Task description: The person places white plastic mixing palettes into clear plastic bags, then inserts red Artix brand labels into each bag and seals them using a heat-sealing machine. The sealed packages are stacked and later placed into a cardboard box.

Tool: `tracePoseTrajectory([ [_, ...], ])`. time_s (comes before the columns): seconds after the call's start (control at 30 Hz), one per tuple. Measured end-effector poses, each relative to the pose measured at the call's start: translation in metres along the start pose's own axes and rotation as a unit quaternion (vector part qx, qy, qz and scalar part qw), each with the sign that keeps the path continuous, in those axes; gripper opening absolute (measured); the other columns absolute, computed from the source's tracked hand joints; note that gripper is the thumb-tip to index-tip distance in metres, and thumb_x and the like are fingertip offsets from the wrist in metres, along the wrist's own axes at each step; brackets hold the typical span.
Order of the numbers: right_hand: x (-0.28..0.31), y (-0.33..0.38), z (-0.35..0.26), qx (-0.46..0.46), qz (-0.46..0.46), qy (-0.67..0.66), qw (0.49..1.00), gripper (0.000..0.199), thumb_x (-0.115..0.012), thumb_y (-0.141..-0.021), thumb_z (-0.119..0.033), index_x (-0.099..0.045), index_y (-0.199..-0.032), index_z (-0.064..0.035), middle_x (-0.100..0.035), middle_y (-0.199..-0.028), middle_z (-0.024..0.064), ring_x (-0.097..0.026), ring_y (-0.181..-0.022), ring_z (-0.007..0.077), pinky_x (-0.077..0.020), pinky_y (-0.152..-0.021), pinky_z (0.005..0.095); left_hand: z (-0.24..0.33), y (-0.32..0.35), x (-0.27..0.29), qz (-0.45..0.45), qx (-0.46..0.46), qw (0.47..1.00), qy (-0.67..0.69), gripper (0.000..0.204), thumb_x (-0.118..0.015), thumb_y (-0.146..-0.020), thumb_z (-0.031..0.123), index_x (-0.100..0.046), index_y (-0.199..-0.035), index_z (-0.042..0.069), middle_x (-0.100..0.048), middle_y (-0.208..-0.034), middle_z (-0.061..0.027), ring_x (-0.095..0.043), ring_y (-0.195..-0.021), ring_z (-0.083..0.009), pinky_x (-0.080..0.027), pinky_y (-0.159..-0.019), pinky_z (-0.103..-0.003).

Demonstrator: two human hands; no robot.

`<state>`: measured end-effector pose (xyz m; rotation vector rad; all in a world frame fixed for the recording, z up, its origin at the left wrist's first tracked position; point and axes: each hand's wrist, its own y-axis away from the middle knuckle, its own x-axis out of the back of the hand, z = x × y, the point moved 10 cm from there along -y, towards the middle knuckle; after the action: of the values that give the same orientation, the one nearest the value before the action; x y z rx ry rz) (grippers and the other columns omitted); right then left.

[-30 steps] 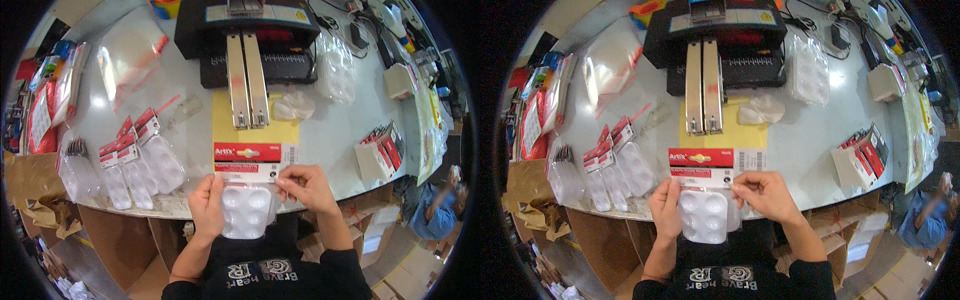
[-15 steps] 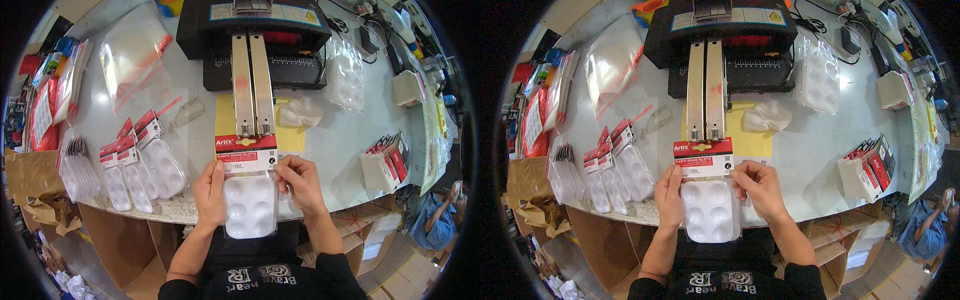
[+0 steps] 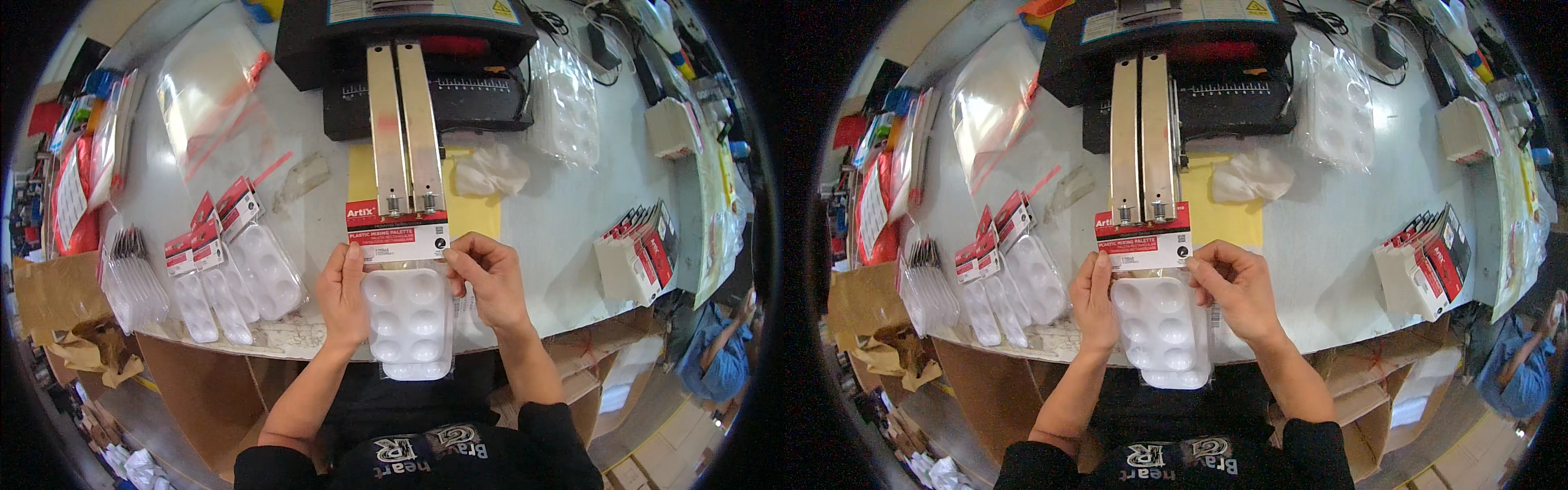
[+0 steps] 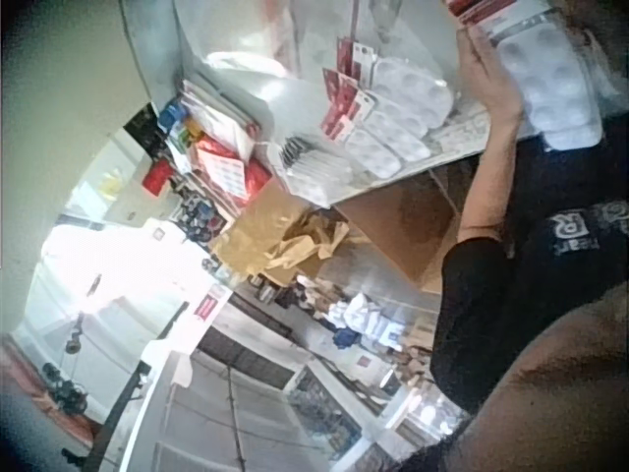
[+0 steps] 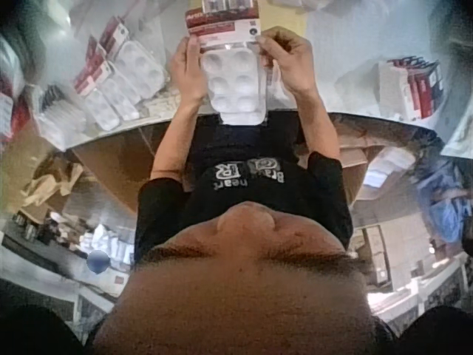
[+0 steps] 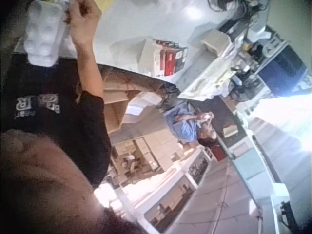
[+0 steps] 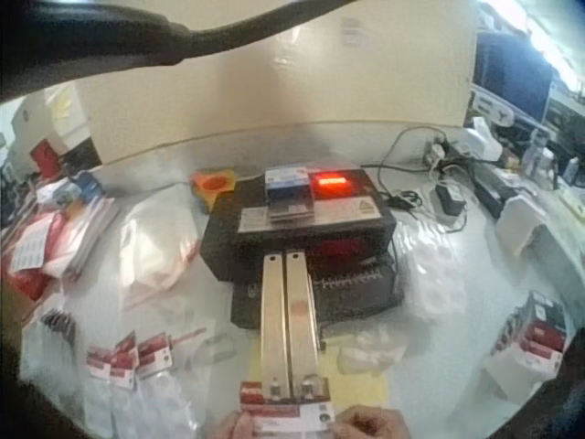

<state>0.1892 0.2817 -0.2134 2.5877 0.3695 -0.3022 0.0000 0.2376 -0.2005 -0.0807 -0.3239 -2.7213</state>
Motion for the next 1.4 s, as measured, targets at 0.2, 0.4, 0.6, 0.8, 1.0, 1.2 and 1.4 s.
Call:
tracePoseTrajectory([
  [0.2, -0.001, -0.003, 0.001, 0.004, -0.025, 0.008, 1.000, 0.012, -0.061, -0.089, -0.012, -0.061, -0.085, -0.0008, -0.059, -0.069, 0.0006, -0.054, -0.058, 0.0052, -0.0443, -0.052, 0.0203, -0.001, -0.001, 0.002, 0.006, -0.013, 0.997, -0.075, 0.033, -0.043, -0.100, 0.024, -0.048, -0.076, 0.002, -0.044, -0.067, 0.0009, -0.039, -0.064, -0.0065, -0.036, -0.058, -0.023],
  [0.4, 0.002, -0.004, 0.002, 0.012, -0.014, 0.016, 1.000, 0.011, -0.062, -0.089, -0.012, -0.061, -0.085, -0.0007, -0.060, -0.069, 0.0008, -0.055, -0.058, 0.0055, -0.0446, -0.053, 0.0201, -0.002, -0.001, 0.002, 0.041, -0.032, 0.999, 0.003, 0.033, -0.043, -0.100, 0.023, -0.047, -0.074, 0.002, -0.043, -0.066, 0.0020, -0.037, -0.064, -0.0063, -0.034, -0.058, -0.024],
  [0.6, 0.003, 0.000, -0.002, 0.037, -0.007, 0.023, 0.999, 0.012, -0.061, -0.088, -0.012, -0.061, -0.086, -0.0002, -0.060, -0.069, 0.0014, -0.054, -0.057, 0.0060, -0.0443, -0.052, 0.0207, 0.009, 0.006, 0.006, 0.013, -0.023, 0.999, -0.022, 0.033, -0.044, -0.100, 0.023, -0.048, -0.075, 0.002, -0.041, -0.066, 0.0030, -0.035, -0.064, -0.0059, -0.033, -0.057, -0.023],
  [0.8, 0.000, -0.012, -0.012, 0.046, 0.033, 0.053, 0.997, 0.013, -0.061, -0.089, -0.013, -0.062, -0.085, -0.0006, -0.059, -0.068, 0.0011, -0.052, -0.056, 0.0056, -0.0424, -0.053, 0.0207, 0.004, -0.016, 0.001, 0.031, -0.010, 0.999, -0.005, 0.032, -0.046, -0.099, 0.023, -0.048, -0.073, 0.004, -0.041, -0.065, 0.0045, -0.034, -0.063, -0.0040, -0.032, -0.055, -0.022],
  [1.0, 0.013, -0.027, -0.005, 0.065, 0.065, 0.026, 0.995, 0.014, -0.060, -0.089, -0.013, -0.061, -0.083, -0.0010, -0.058, -0.066, 0.0002, -0.050, -0.055, 0.0048, -0.0395, -0.051, 0.0200, -0.001, -0.034, -0.003, 0.028, -0.006, 0.999, 0.044, 0.031, -0.046, -0.099, 0.022, -0.051, -0.074, 0.006, -0.044, -0.066, 0.0060, -0.037, -0.063, -0.0028, -0.032, -0.056, -0.020],
  [1.2, 0.008, -0.016, -0.030, 0.096, 0.075, 0.137, 0.983, 0.014, -0.057, -0.091, -0.012, -0.065, -0.089, -0.0012, -0.063, -0.070, 0.0040, -0.057, -0.060, 0.0096, -0.0440, -0.055, 0.0232, -0.023, -0.028, 0.002, -0.001, -0.004, 0.999, -0.043, 0.031, -0.046, -0.099, 0.025, -0.053, -0.078, 0.002, -0.052, -0.070, 0.0008, -0.044, -0.065, -0.0077, -0.039, -0.060, -0.025],
  [1.4, 0.142, 0.115, -0.180, 0.267, 0.336, 0.539, 0.724, 0.078, -0.074, -0.067, -0.015, -0.041, -0.136, 0.0000, -0.052, -0.131, 0.0162, -0.049, -0.120, 0.0289, -0.0359, -0.103, 0.0399, 0.048, -0.017, 0.176, 0.235, 0.046, 0.945, -0.221, 0.035, -0.054, -0.094, 0.030, -0.060, -0.113, 0.002, -0.061, -0.091, -0.0163, -0.058, -0.090, -0.0319, -0.043, -0.083, -0.038],
])
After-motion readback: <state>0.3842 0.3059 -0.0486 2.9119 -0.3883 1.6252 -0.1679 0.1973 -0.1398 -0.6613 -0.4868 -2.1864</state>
